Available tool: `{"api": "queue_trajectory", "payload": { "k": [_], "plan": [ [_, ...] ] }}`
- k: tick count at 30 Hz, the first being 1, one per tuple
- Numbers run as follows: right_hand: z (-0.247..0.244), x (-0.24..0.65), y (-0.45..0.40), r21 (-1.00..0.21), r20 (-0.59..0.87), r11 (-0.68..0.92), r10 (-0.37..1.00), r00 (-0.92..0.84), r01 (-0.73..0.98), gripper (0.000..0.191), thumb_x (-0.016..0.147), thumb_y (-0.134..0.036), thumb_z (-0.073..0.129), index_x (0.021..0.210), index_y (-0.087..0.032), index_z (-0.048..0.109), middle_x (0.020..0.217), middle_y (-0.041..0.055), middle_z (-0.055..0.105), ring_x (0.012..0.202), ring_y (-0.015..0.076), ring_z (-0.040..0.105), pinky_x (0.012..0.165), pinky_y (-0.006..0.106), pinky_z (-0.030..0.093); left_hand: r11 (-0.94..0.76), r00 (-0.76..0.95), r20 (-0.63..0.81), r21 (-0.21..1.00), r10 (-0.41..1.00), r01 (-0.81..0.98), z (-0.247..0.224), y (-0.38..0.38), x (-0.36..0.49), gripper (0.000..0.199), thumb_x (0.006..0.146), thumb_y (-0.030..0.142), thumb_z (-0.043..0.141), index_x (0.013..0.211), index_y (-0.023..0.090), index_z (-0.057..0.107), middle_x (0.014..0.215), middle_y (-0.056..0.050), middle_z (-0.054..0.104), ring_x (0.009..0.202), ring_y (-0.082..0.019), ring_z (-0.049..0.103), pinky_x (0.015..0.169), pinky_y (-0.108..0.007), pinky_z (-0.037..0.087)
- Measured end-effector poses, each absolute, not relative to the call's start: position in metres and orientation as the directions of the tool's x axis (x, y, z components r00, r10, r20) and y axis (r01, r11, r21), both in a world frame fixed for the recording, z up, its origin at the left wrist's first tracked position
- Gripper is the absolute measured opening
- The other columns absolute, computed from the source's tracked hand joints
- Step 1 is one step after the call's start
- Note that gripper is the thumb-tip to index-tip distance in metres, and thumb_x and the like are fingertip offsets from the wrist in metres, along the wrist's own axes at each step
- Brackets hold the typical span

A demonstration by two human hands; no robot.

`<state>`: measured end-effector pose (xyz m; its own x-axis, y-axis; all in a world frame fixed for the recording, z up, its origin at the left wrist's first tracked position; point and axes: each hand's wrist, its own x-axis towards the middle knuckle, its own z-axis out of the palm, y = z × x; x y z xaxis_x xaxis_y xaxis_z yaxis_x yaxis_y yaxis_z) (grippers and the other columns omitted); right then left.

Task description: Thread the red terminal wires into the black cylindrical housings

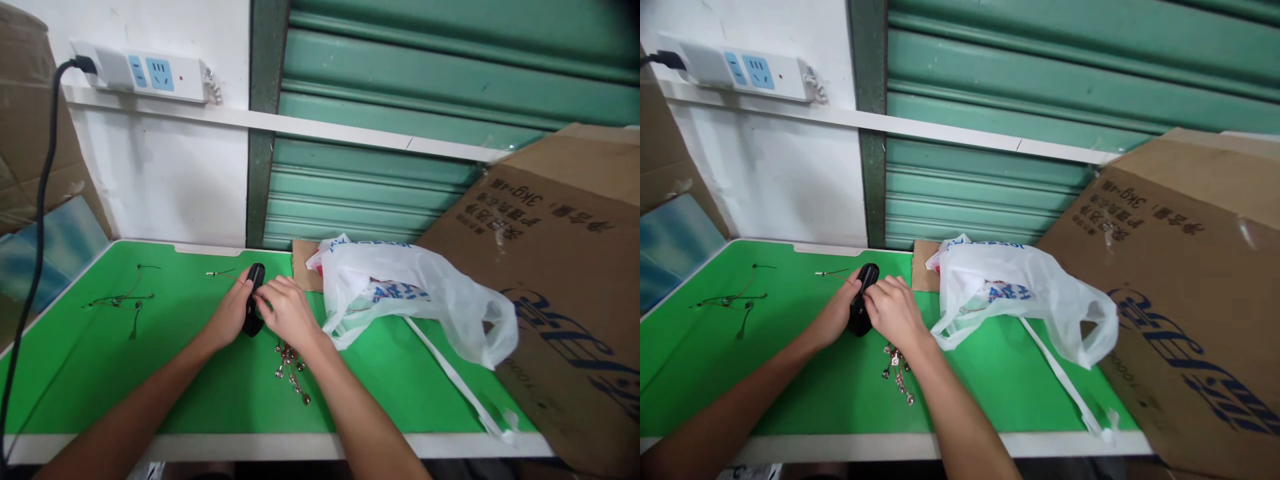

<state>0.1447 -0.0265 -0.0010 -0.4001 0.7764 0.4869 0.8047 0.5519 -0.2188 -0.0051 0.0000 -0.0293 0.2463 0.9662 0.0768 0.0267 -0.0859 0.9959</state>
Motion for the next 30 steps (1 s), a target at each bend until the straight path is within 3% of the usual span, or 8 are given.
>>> {"api": "queue_trajectory", "payload": {
  "k": [8,13,20,26,30],
  "plan": [
    [-0.005,0.14,-0.023,-0.48,0.613,0.551,0.767,-0.188,0.683,0.005,0.09,-0.017,0.068,0.09,-0.02,0.072,0.078,0.0009,0.07,0.079,0.0189,0.063,0.08,0.032,0.048,0.0,0.237,0.045,0.982,0.971,-0.187,-0.027,0.01,-0.005,0.058,0.091,0.051,0.045,0.134,0.013,0.058,0.137,-0.011,0.065,0.136,-0.028,0.052,0.117,-0.041,0.04],
    [-0.007,0.139,-0.025,-0.475,0.596,0.549,0.776,-0.208,0.688,0.009,0.09,-0.016,0.067,0.087,-0.021,0.074,0.079,0.0022,0.073,0.077,0.0196,0.063,0.077,0.032,0.048,-0.046,0.195,0.077,0.986,0.978,-0.157,-0.029,0.007,-0.003,0.056,0.092,0.047,0.044,0.135,0.013,0.056,0.145,-0.013,0.059,0.141,-0.026,0.047,0.123,-0.041,0.03],
    [-0.009,0.142,-0.024,-0.462,0.571,0.55,0.785,-0.241,0.696,0.013,0.087,-0.01,0.068,0.08,-0.02,0.073,0.077,0.0016,0.073,0.073,0.0185,0.061,0.077,0.032,0.047,-0.04,0.236,0.073,0.989,0.969,-0.14,-0.038,0.005,-0.001,0.057,0.094,0.046,0.046,0.141,0.016,0.052,0.149,-0.011,0.056,0.142,-0.027,0.047,0.124,-0.04,0.029],
    [0.001,0.148,-0.024,-0.496,0.541,0.517,0.812,-0.217,0.698,0.009,0.086,-0.013,0.071,0.09,-0.021,0.074,0.084,0.0008,0.075,0.083,0.0203,0.063,0.078,0.032,0.047,0.018,0.211,0.043,0.96,0.977,-0.28,-0.039,0.014,0.001,0.051,0.086,0.046,0.054,0.127,0.016,0.061,0.135,-0.009,0.065,0.135,-0.029,0.052,0.121,-0.041,0.033],
    [0.003,0.148,-0.027,-0.402,0.531,0.525,0.801,-0.276,0.75,0.008,0.093,-0.015,0.065,0.09,-0.02,0.072,0.086,0.0024,0.074,0.085,0.0212,0.061,0.079,0.033,0.046,0.018,0.183,0.036,0.957,0.982,-0.288,-0.036,0.016,0.0,0.045,0.085,0.046,0.056,0.12,0.019,0.065,0.131,-0.006,0.068,0.137,-0.026,0.05,0.121,-0.038,0.032]
  ]
}}
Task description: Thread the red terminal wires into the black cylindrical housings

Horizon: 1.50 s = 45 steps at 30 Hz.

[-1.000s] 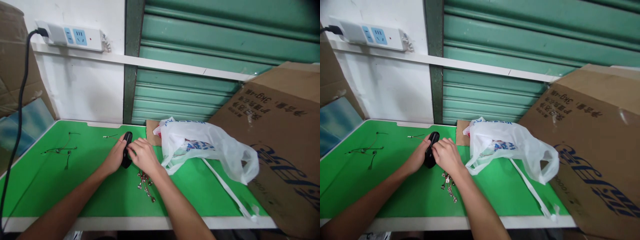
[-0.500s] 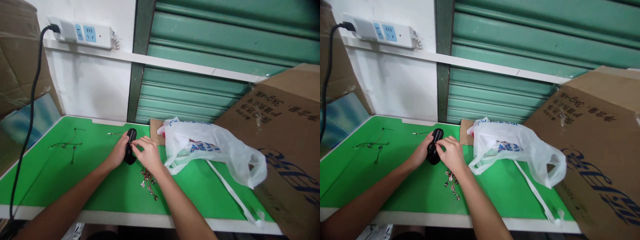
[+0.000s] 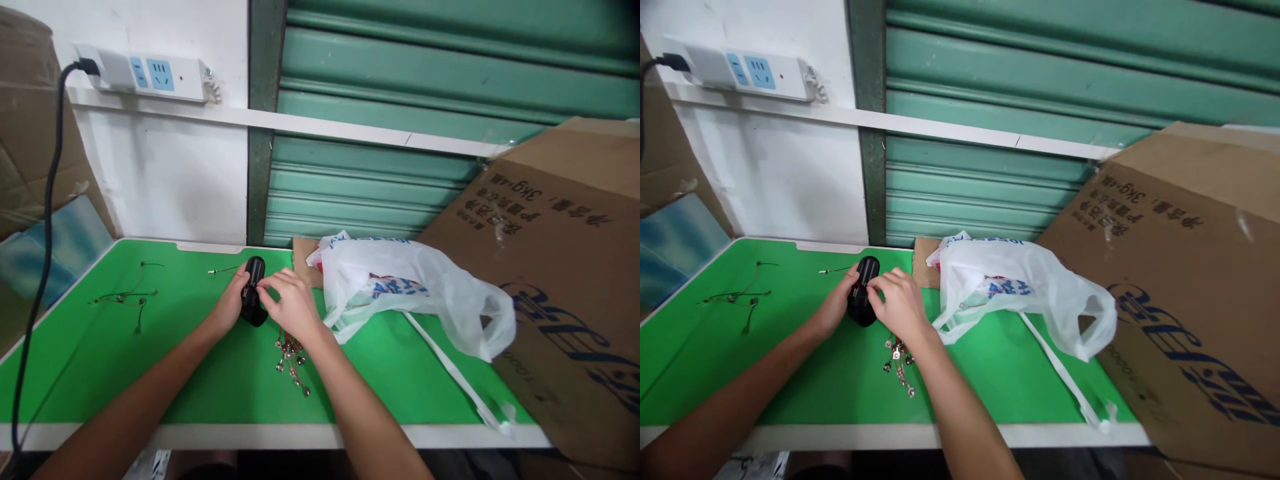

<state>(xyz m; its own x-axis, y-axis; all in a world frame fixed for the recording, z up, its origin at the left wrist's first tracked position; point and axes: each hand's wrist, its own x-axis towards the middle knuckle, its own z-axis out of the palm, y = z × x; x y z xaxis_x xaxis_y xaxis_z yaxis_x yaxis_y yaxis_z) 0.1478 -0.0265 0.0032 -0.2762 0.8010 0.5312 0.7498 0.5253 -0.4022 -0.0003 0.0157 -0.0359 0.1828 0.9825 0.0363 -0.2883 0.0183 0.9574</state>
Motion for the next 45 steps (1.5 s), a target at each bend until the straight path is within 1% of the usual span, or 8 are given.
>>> {"api": "queue_trajectory", "payload": {
  "k": [7,12,22,25,32,38,42,45],
  "plan": [
    [0.006,0.139,-0.032,-0.047,0.447,0.487,0.791,-0.418,0.872,0.014,0.098,-0.014,0.053,0.092,-0.016,0.066,0.088,0.0093,0.066,0.088,0.0259,0.053,0.079,0.038,0.038,0.067,0.225,-0.005,0.961,0.974,-0.268,-0.031,0.012,0.0,0.059,0.089,0.065,0.048,0.119,0.017,0.067,0.122,-0.005,0.072,0.131,-0.025,0.053,0.122,-0.037,0.03],
    [0.007,0.136,-0.031,0.019,0.39,0.491,0.798,-0.458,0.871,0.012,0.095,-0.009,0.053,0.094,-0.013,0.064,0.09,0.0107,0.064,0.089,0.0271,0.05,0.08,0.039,0.038,0.024,0.282,0.037,0.978,0.959,-0.209,-0.024,0.008,0.0,0.067,0.09,0.071,0.041,0.118,0.017,0.068,0.118,-0.005,0.073,0.126,-0.025,0.057,0.118,-0.037,0.036],
    [0.004,0.135,-0.032,0.019,0.401,0.48,0.8,-0.447,0.877,0.013,0.093,-0.006,0.052,0.094,-0.014,0.062,0.091,0.0115,0.062,0.09,0.0278,0.049,0.08,0.039,0.039,0.004,0.278,0.059,0.976,0.959,-0.219,-0.036,0.007,-0.001,0.063,0.093,0.065,0.043,0.131,0.018,0.063,0.141,-0.003,0.064,0.143,-0.023,0.045,0.124,-0.033,0.027],
    [0.002,0.136,-0.031,-0.008,0.412,0.483,0.799,-0.437,0.876,0.013,0.094,-0.006,0.052,0.094,-0.014,0.062,0.092,0.0117,0.063,0.09,0.0278,0.049,0.079,0.039,0.038,0.043,0.287,0.039,0.96,0.957,-0.275,-0.036,0.007,0.0,0.063,0.091,0.064,0.047,0.132,0.018,0.063,0.14,-0.003,0.065,0.143,-0.024,0.045,0.124,-0.035,0.028],
    [0.001,0.142,-0.027,-0.164,0.473,0.513,0.791,-0.389,0.843,0.013,0.101,-0.016,0.048,0.097,-0.018,0.06,0.093,0.008,0.064,0.09,0.0246,0.052,0.079,0.036,0.036,0.168,0.28,-0.059,0.908,0.958,-0.384,-0.032,0.009,0.0,0.056,0.086,0.056,0.058,0.127,0.019,0.065,0.133,-0.004,0.069,0.143,-0.026,0.046,0.126,-0.039,0.027],
    [-0.001,0.139,-0.025,-0.195,0.455,0.511,0.803,-0.384,0.838,0.01,0.099,-0.015,0.051,0.097,-0.017,0.06,0.094,0.0074,0.064,0.089,0.0233,0.054,0.08,0.035,0.039,0.179,0.237,-0.088,0.9,0.968,-0.398,-0.039,0.014,-0.003,0.046,0.083,0.046,0.063,0.121,0.02,0.066,0.135,-0.004,0.068,0.147,-0.024,0.042,0.126,-0.038,0.024],
    [0.0,0.14,-0.026,-0.216,0.483,0.518,0.793,-0.37,0.828,0.006,0.096,-0.016,0.058,0.096,-0.019,0.063,0.095,0.0054,0.067,0.092,0.0223,0.056,0.083,0.034,0.041,0.201,0.246,-0.106,0.893,0.964,-0.402,-0.04,0.015,-0.004,0.046,0.082,0.043,0.062,0.12,0.019,0.064,0.13,-0.005,0.069,0.143,-0.024,0.046,0.125,-0.04,0.026],
    [0.001,0.139,-0.028,-0.177,0.476,0.507,0.794,-0.378,0.844,0.004,0.095,-0.016,0.061,0.095,-0.019,0.065,0.094,0.0055,0.068,0.094,0.0236,0.057,0.083,0.035,0.041,0.186,0.258,-0.088,0.904,0.962,-0.385,-0.039,0.014,-0.004,0.044,0.081,0.043,0.061,0.118,0.018,0.065,0.127,-0.005,0.07,0.138,-0.025,0.05,0.124,-0.04,0.028]
  ]
}}
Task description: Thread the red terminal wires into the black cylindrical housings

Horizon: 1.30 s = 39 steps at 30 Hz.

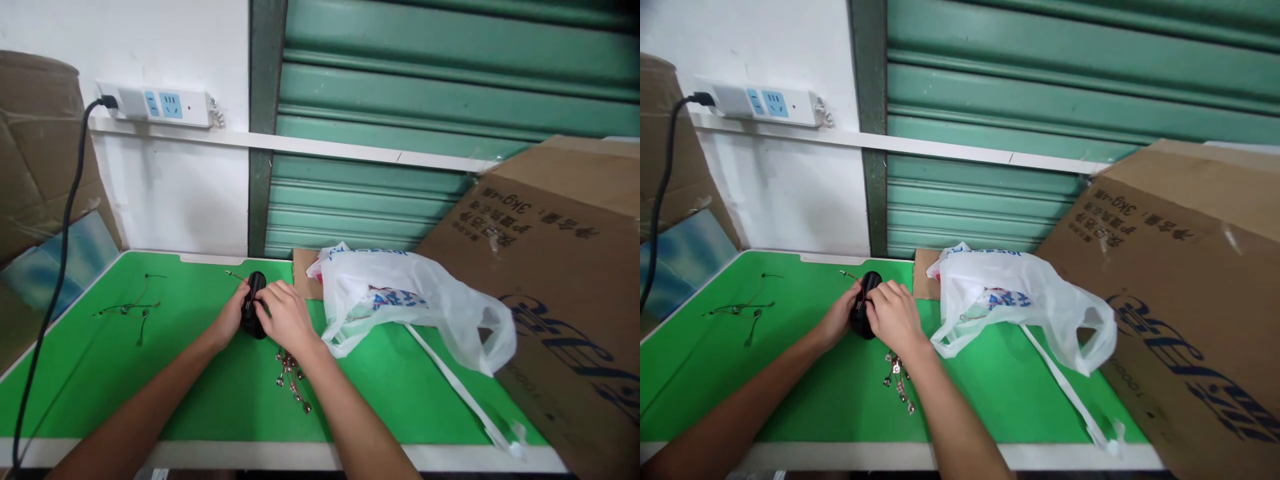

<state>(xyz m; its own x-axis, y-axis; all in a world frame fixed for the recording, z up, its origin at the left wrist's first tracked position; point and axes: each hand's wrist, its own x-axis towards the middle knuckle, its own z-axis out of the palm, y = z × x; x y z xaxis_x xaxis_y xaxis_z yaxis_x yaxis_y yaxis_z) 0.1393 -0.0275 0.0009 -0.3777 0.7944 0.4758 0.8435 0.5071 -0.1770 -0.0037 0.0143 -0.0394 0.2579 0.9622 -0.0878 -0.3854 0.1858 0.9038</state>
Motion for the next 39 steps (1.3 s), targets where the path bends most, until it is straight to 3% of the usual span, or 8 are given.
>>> {"api": "queue_trajectory", "payload": {
  "k": [4,12,19,26,33,39],
  "plan": [
    [0.002,0.138,-0.028,-0.147,0.437,0.47,0.82,-0.369,0.87,0.005,0.094,-0.015,0.06,0.094,-0.017,0.064,0.092,0.0065,0.067,0.092,0.0242,0.057,0.08,0.035,0.042,0.153,0.27,-0.059,0.928,0.961,-0.341,-0.038,0.012,-0.003,0.041,0.082,0.042,0.06,0.114,0.018,0.066,0.122,-0.006,0.07,0.132,-0.025,0.054,0.122,-0.04,0.031],
    [0.001,0.149,-0.022,-0.375,0.407,0.521,0.836,-0.368,0.767,0.009,0.095,-0.011,0.061,0.093,-0.019,0.063,0.092,0.0025,0.069,0.091,0.02,0.059,0.081,0.03,0.043,0.128,0.298,-0.051,0.961,0.953,-0.246,-0.039,0.013,-0.004,0.046,0.08,0.045,0.063,0.117,0.018,0.065,0.127,-0.009,0.068,0.133,-0.029,0.053,0.12,-0.041,0.031],
    [-0.009,0.148,-0.017,-0.456,0.445,0.516,0.838,-0.316,0.725,0.01,0.094,-0.011,0.06,0.093,-0.02,0.064,0.091,0.0022,0.068,0.089,0.0188,0.061,0.081,0.029,0.045,0.203,0.295,-0.108,0.928,0.949,-0.312,-0.044,0.017,-0.005,0.048,0.076,0.046,0.068,0.117,0.02,0.065,0.127,-0.007,0.069,0.136,-0.029,0.05,0.12,-0.04,0.031],
    [-0.014,0.147,-0.015,-0.49,0.478,0.528,0.828,-0.292,0.694,0.011,0.094,-0.011,0.059,0.091,-0.02,0.064,0.089,0.0025,0.068,0.09,0.0189,0.06,0.083,0.029,0.047,0.189,0.275,-0.107,0.938,0.955,-0.292,-0.041,0.016,-0.005,0.051,0.078,0.049,0.066,0.12,0.019,0.065,0.127,-0.008,0.07,0.136,-0.029,0.051,0.121,-0.041,0.032],
    [-0.007,0.147,-0.018,-0.387,0.457,0.524,0.824,-0.335,0.759,0.01,0.094,-0.011,0.06,0.091,-0.019,0.066,0.089,0.0046,0.068,0.088,0.0206,0.059,0.08,0.03,0.046,0.065,0.24,-0.013,0.975,0.971,-0.211,-0.042,0.014,-0.001,0.04,0.081,0.039,0.062,0.116,0.021,0.068,0.138,-0.006,0.065,0.144,-0.027,0.044,0.124,-0.036,0.027],
    [0.001,0.152,-0.019,-0.498,0.457,0.528,0.834,-0.309,0.688,0.012,0.089,-0.009,0.066,0.088,-0.02,0.069,0.086,0.0016,0.072,0.087,0.0192,0.063,0.082,0.031,0.047,0.147,0.297,-0.043,0.929,0.954,-0.339,-0.033,0.01,-0.002,0.05,0.078,0.037,0.059,0.124,0.019,0.066,0.141,-0.004,0.064,0.147,-0.028,0.04,0.125,-0.04,0.026]
  ]
}}
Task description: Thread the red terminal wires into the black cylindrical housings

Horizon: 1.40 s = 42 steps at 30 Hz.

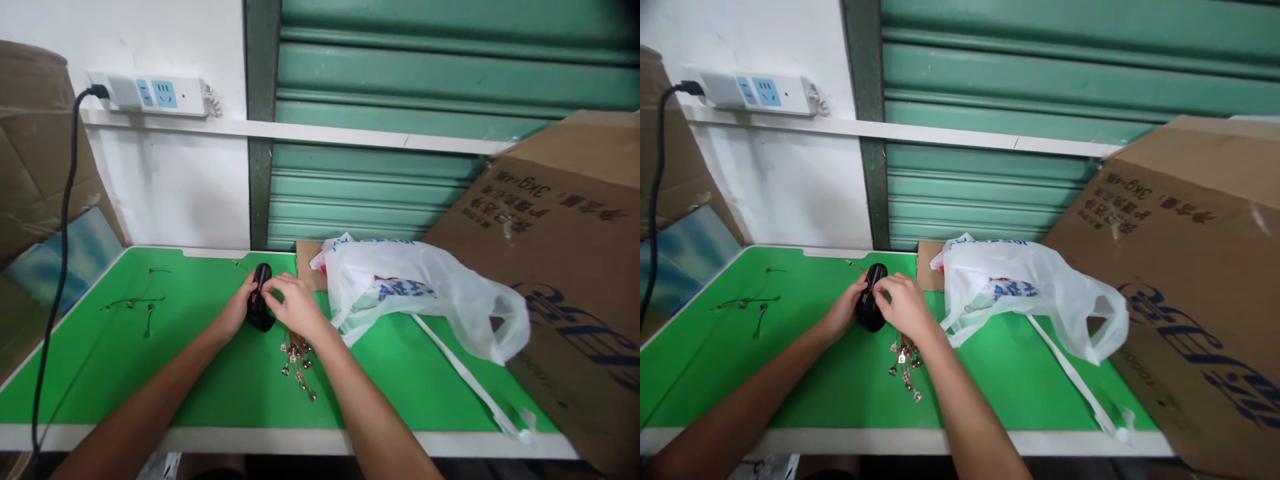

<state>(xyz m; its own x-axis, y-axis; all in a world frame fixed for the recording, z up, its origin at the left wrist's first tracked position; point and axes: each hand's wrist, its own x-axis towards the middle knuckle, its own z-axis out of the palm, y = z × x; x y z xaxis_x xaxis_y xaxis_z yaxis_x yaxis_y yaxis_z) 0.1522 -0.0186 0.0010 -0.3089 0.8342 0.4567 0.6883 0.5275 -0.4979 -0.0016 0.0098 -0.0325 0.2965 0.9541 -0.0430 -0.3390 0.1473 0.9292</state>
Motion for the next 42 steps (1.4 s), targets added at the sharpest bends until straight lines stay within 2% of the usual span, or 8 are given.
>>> {"api": "queue_trajectory", "payload": {
  "k": [3,13,20,24,28,33,38,42],
  "plan": [
    [0.002,0.154,-0.021,-0.56,0.513,0.543,0.82,-0.252,0.626,0.01,0.087,-0.014,0.071,0.092,-0.022,0.073,0.089,0.0013,0.074,0.087,0.0191,0.066,0.082,0.032,0.05,0.157,0.291,-0.038,0.904,0.956,-0.398,-0.024,0.006,-0.002,0.05,0.078,0.037,0.059,0.124,0.018,0.066,0.138,-0.004,0.066,0.145,-0.028,0.043,0.124,-0.04,0.031],
    [-0.007,0.143,-0.023,-0.497,0.691,0.641,0.7,-0.18,0.585,0.015,0.093,-0.018,0.064,0.097,-0.023,0.078,0.095,0.0049,0.077,0.095,0.0212,0.071,0.09,0.036,0.055,0.175,0.264,-0.045,0.851,0.963,-0.494,-0.015,-0.002,0.001,0.052,0.08,0.038,0.053,0.126,0.017,0.063,0.121,-0.005,0.073,0.131,-0.028,0.057,0.117,-0.043,0.04],
    [-0.011,0.136,-0.025,-0.58,0.665,0.613,0.737,-0.123,0.537,0.015,0.092,-0.017,0.063,0.092,-0.022,0.077,0.092,0.0053,0.076,0.096,0.0222,0.069,0.09,0.038,0.054,0.107,0.198,-0.011,0.869,0.98,-0.482,-0.024,0.0,0.003,0.05,0.078,0.036,0.053,0.123,0.017,0.065,0.127,-0.005,0.071,0.136,-0.027,0.053,0.121,-0.04,0.034],
    [-0.003,0.138,-0.027,-0.706,0.576,0.561,0.81,-0.109,0.433,0.016,0.093,-0.023,0.063,0.101,-0.023,0.076,0.099,0.0065,0.073,0.098,0.0216,0.067,0.091,0.039,0.054,0.156,0.231,-0.035,0.834,0.972,-0.53,-0.016,0.0,0.0,0.051,0.079,0.036,0.052,0.124,0.016,0.06,0.125,-0.005,0.071,0.131,-0.027,0.057,0.115,-0.039,0.042],
    [-0.004,0.146,-0.021,-0.87,0.46,0.428,0.883,0.089,0.245,0.027,0.09,-0.032,0.065,0.116,-0.024,0.069,0.114,0.0082,0.067,0.105,0.0216,0.064,0.084,0.035,0.057,0.193,0.286,-0.033,0.813,0.958,-0.55,-0.01,-0.002,-0.004,0.056,0.073,0.034,0.059,0.126,0.019,0.053,0.118,-0.005,0.071,0.119,-0.028,0.063,0.101,-0.04,0.051],
    [-0.014,0.147,-0.016,-0.961,0.26,0.261,0.965,-0.029,0.093,0.045,0.091,-0.038,0.062,0.134,-0.026,0.057,0.131,0.0083,0.064,0.107,0.0225,0.065,0.096,0.043,0.056,0.081,0.307,0.055,0.907,0.95,-0.413,-0.016,-0.004,-0.005,0.054,0.07,0.026,0.061,0.123,0.021,0.051,0.122,-0.004,0.066,0.118,-0.026,0.06,0.1,-0.037,0.049],
    [-0.008,0.143,-0.025,-0.943,0.307,0.318,0.945,-0.112,0.098,0.049,0.096,-0.039,0.058,0.144,-0.028,0.049,0.143,0.0078,0.057,0.121,0.0239,0.06,0.109,0.045,0.049,-0.091,0.355,0.156,0.977,0.922,-0.194,-0.018,-0.005,-0.01,0.052,0.086,0.033,0.056,0.135,0.023,0.044,0.139,-0.007,0.057,0.133,-0.027,0.049,0.116,-0.042,0.036],
    [-0.004,0.144,-0.029,-0.941,0.308,0.324,0.939,-0.152,0.098,0.059,0.1,-0.037,0.053,0.155,-0.027,0.035,0.149,0.0111,0.052,0.127,0.0253,0.058,0.113,0.048,0.046,-0.196,0.392,0.218,0.976,0.894,-0.097,-0.011,-0.008,-0.016,0.063,0.092,0.028,0.049,0.151,0.027,0.027,0.159,-0.006,0.038,0.148,-0.027,0.035,0.125,-0.044,0.027]
  ]
}}
